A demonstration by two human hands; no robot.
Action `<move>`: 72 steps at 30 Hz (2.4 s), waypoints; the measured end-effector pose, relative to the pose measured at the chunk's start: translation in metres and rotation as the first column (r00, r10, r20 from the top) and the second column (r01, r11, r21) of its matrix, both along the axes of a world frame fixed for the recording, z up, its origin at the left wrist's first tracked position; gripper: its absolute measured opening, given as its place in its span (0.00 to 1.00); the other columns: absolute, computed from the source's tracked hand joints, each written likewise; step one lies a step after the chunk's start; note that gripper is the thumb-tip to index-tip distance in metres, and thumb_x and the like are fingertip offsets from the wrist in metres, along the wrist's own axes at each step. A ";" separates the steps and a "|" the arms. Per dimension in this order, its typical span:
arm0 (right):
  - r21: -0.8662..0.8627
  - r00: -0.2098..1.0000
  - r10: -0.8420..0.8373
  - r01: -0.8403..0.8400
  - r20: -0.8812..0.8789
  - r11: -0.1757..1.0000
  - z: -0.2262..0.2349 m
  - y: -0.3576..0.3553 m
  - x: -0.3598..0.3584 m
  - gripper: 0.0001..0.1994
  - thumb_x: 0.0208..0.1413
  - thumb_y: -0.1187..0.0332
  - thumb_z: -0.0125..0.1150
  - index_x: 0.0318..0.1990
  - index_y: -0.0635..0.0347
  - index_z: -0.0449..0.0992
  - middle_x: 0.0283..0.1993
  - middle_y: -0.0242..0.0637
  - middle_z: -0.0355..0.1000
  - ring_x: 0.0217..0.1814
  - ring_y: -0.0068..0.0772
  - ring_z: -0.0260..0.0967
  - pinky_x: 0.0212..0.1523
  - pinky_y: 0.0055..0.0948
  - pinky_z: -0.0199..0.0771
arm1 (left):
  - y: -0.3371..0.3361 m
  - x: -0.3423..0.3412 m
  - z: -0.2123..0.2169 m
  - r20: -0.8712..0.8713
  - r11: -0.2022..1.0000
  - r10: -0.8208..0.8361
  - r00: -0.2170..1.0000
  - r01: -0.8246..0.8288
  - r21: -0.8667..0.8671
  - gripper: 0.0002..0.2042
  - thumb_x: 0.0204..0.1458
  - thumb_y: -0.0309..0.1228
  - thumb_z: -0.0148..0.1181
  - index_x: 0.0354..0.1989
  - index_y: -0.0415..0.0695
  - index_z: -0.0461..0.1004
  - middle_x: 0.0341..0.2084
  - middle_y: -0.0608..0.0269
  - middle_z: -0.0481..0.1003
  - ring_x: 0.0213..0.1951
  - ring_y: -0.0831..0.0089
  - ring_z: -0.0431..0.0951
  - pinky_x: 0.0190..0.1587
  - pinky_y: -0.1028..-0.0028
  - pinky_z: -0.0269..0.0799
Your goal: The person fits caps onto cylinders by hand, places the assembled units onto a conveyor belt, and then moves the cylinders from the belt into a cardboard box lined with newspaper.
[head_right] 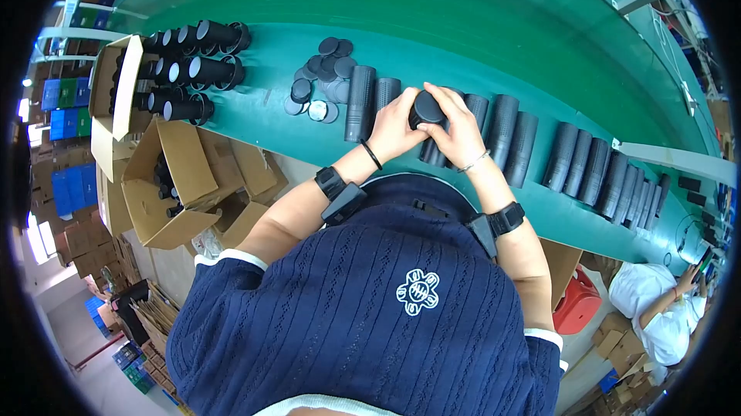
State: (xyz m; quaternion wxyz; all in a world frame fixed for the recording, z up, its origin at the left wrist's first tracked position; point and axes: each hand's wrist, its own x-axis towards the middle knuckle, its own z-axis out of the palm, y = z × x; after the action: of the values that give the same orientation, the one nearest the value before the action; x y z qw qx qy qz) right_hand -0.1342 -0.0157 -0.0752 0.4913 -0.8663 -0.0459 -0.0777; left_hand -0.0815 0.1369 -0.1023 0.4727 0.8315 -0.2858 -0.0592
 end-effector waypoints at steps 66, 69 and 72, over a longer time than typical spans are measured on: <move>-0.002 0.856 -0.463 0.476 -0.230 0.880 0.012 -0.020 -0.045 0.13 0.45 0.79 0.61 0.42 0.65 0.76 0.28 0.30 0.72 0.30 0.19 0.68 0.34 0.19 0.69 | 0.208 0.408 0.530 0.771 0.719 0.636 0.022 -0.379 -0.582 0.30 0.38 0.31 0.71 0.53 0.40 0.66 0.44 0.39 0.70 0.45 0.47 0.74 0.52 0.64 0.71; -0.003 0.855 -0.471 0.482 -0.218 0.876 0.004 -0.025 -0.047 0.13 0.46 0.80 0.61 0.41 0.65 0.76 0.28 0.30 0.72 0.30 0.19 0.67 0.34 0.19 0.69 | 0.216 0.403 0.529 0.774 0.789 0.595 0.216 -0.341 -0.511 0.30 0.38 0.34 0.71 0.52 0.39 0.69 0.42 0.40 0.73 0.45 0.51 0.75 0.53 0.64 0.70; -0.010 0.863 -0.458 0.467 -0.215 0.884 0.004 -0.022 -0.045 0.14 0.44 0.81 0.61 0.42 0.66 0.76 0.28 0.34 0.71 0.29 0.21 0.66 0.32 0.22 0.70 | 0.223 0.411 0.527 0.793 0.794 0.574 0.201 -0.370 -0.481 0.34 0.36 0.37 0.69 0.52 0.31 0.67 0.39 0.40 0.74 0.45 0.51 0.75 0.52 0.64 0.71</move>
State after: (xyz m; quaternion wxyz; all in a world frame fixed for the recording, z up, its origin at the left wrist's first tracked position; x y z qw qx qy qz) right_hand -0.1789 -0.0377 -0.0715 0.4785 -0.8447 0.2172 -0.1016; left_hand 0.3295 0.3596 0.4243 0.3009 0.7166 -0.2312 0.5853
